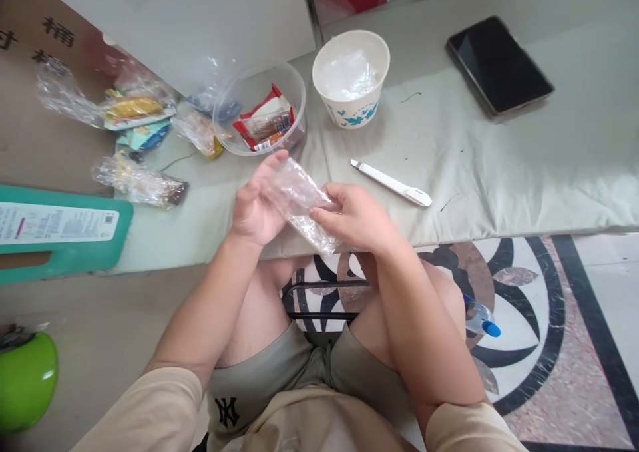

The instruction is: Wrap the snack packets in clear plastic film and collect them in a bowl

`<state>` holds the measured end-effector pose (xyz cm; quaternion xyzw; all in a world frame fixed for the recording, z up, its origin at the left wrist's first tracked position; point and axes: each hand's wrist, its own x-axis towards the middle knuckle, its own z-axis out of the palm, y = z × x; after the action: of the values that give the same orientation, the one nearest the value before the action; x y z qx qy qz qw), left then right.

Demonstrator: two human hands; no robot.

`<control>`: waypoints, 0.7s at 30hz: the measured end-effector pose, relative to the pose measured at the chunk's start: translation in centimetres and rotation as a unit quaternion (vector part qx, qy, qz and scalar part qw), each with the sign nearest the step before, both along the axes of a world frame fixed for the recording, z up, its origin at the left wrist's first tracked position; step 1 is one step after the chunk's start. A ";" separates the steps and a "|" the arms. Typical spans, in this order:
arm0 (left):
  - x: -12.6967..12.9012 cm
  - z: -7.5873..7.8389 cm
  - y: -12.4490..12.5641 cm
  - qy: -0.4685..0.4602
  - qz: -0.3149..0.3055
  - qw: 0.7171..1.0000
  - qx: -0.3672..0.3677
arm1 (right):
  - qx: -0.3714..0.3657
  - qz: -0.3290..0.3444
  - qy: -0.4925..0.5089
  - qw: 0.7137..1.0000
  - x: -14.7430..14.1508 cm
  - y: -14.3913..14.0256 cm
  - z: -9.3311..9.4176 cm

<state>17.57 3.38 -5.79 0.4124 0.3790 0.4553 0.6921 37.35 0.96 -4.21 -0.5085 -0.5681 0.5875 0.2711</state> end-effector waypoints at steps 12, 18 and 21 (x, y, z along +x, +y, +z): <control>0.7 -0.2 -0.7 0.109 -0.060 0.991 -0.040 | 0.014 -0.103 0.207 0.973 -0.7 0.0 -1.4; 1.1 0.9 -0.2 0.049 0.002 0.998 -0.044 | 0.001 -0.085 0.240 0.967 -0.5 0.1 -1.0; 1.1 0.5 -0.2 0.073 -0.044 0.995 -0.054 | 0.081 -0.118 0.109 0.984 -0.5 -0.2 -1.1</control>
<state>18.66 3.16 -5.32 0.4232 0.4340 0.3719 0.7030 36.88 0.81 -5.35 -0.4810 -0.5170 0.5554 0.4391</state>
